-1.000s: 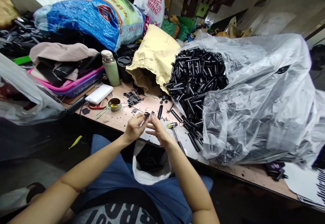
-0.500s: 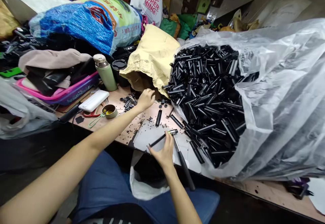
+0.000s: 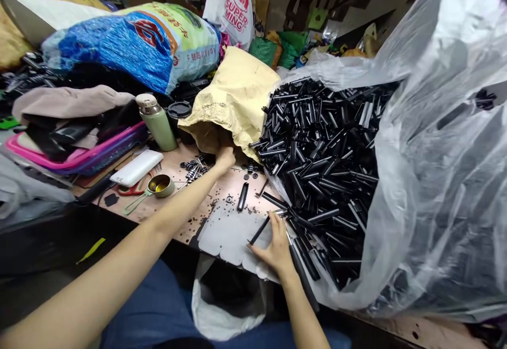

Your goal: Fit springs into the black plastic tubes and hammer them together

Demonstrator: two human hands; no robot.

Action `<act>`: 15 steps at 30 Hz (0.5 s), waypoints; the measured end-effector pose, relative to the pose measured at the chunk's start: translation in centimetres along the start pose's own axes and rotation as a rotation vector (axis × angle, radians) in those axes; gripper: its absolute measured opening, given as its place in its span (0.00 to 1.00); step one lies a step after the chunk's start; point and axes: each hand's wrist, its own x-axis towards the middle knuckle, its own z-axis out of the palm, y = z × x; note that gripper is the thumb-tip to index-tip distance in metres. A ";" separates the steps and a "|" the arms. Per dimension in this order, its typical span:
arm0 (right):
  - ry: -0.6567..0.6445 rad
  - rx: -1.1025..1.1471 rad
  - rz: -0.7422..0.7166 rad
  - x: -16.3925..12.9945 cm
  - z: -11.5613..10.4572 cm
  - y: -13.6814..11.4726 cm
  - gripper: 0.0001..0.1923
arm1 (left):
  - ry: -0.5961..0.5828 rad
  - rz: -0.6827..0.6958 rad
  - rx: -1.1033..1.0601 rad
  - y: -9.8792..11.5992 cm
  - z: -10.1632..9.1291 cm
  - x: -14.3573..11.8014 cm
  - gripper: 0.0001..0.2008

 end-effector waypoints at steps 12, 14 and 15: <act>0.012 0.141 0.009 -1.7 -1.0 -5.8 0.54 | -0.062 -0.183 -0.878 -0.4 -7.2 -20.8 0.21; 0.016 0.146 0.025 -2.1 -1.3 -6.0 0.54 | -0.097 -0.068 -0.713 -0.6 -9.0 -21.2 0.18; 0.017 0.151 0.035 -2.3 -1.4 -6.1 0.54 | -0.126 -0.005 -0.613 -0.5 -9.6 -21.2 0.15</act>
